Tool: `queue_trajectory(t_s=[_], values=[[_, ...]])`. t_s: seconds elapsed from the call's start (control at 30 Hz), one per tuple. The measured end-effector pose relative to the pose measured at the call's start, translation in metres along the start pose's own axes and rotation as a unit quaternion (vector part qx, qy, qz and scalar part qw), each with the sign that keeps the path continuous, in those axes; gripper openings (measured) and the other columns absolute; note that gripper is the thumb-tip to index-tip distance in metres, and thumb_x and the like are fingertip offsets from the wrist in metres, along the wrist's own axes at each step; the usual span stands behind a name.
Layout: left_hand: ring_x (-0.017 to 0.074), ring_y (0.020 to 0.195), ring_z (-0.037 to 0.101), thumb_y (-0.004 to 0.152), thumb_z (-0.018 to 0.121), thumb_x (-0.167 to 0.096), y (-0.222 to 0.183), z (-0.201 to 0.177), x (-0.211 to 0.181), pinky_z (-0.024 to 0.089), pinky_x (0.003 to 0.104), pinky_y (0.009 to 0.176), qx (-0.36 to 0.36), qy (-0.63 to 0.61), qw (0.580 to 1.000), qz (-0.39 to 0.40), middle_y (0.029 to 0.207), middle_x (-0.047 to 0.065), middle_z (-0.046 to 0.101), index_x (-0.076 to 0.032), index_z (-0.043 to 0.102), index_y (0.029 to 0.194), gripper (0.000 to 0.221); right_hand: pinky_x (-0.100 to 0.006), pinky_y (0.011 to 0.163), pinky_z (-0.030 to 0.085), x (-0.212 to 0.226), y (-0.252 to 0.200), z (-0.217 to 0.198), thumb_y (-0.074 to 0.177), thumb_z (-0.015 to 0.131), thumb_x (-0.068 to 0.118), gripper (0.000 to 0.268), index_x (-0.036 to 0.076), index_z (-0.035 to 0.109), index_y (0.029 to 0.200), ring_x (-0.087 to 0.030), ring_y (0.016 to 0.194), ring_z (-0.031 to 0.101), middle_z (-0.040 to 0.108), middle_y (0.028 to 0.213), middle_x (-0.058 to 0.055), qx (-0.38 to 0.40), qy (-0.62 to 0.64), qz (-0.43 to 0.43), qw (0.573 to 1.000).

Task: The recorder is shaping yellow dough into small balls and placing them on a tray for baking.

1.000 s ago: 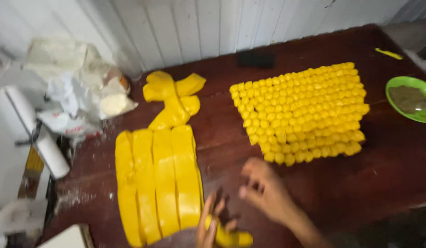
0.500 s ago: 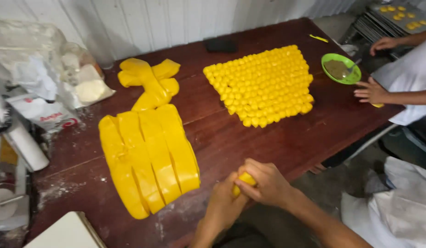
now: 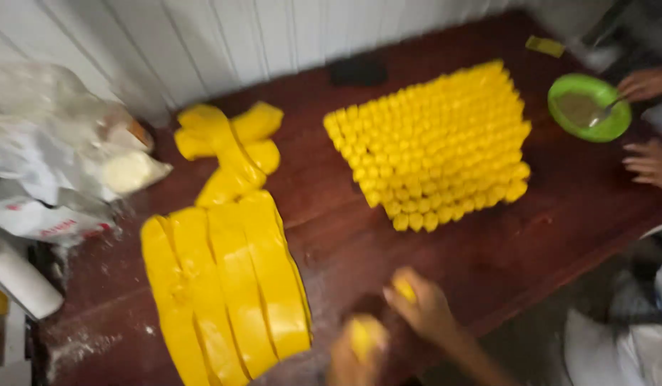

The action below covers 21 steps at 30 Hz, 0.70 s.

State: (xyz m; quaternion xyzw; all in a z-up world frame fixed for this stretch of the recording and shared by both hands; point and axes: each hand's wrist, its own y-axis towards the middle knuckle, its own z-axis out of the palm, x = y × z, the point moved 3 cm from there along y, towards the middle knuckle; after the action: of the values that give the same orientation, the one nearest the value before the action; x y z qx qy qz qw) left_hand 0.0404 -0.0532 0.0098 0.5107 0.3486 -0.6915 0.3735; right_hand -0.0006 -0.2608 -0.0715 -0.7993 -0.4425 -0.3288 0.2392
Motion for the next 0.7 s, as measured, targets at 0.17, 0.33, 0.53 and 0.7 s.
queue_trajectory(t_s=[0.17, 0.33, 0.53, 0.7], values=[[0.0227, 0.089, 0.064, 0.103, 0.045, -0.043, 0.02, -0.102, 0.467, 0.054, 0.033, 0.084, 0.192, -0.485, 0.835, -0.178, 0.107, 0.018, 0.067, 0.008, 0.059, 0.12, 0.055, -0.042, 0.085, 0.045, 0.008, 0.111, -0.014, 0.072, 0.072, 0.016, 0.042, 0.009, 0.065, 0.112, -0.031, 0.087, 0.061, 0.068, 0.099, -0.01, -0.116, -0.088, -0.206, 0.968], [0.0165, 0.039, 0.047, 0.09, 0.069, -0.012, 0.019, -0.047, 0.205, 0.039, 0.027, 0.038, -0.151, -0.106, 0.975, -0.122, 0.057, 0.01, 0.061, 0.006, 0.072, 0.112, 0.028, -0.051, 0.101, 0.034, 0.013, 0.17, -0.002, 0.074, 0.079, 0.031, 0.039, 0.009, 0.065, 0.104, -0.037, 0.128, 0.049, 0.053, 0.137, -0.014, -0.206, -0.244, -0.245, 0.916], [0.0241, 0.058, 0.061, 0.096, 0.058, -0.011, 0.037, -0.05, 0.206, 0.05, 0.031, 0.042, -0.055, -0.27, 0.954, -0.118, 0.104, 0.023, 0.065, -0.001, 0.037, 0.152, 0.061, -0.054, 0.108, 0.029, -0.012, 0.163, 0.017, 0.076, 0.075, 0.057, 0.072, 0.008, 0.059, 0.126, -0.042, 0.139, 0.036, 0.043, 0.152, -0.016, -0.168, -0.247, -0.182, 0.937], [0.0265, 0.126, 0.052, 0.083, 0.065, -0.02, 0.047, -0.03, 0.098, 0.065, 0.039, 0.064, -0.039, -0.3, 0.947, -0.111, 0.163, 0.007, 0.038, -0.01, 0.034, 0.158, 0.082, -0.047, 0.105, 0.043, 0.076, 0.032, -0.008, 0.074, 0.083, 0.04, 0.082, 0.007, 0.053, 0.144, -0.038, 0.135, 0.051, 0.05, 0.151, -0.019, 0.001, -0.083, -0.18, 0.98]])
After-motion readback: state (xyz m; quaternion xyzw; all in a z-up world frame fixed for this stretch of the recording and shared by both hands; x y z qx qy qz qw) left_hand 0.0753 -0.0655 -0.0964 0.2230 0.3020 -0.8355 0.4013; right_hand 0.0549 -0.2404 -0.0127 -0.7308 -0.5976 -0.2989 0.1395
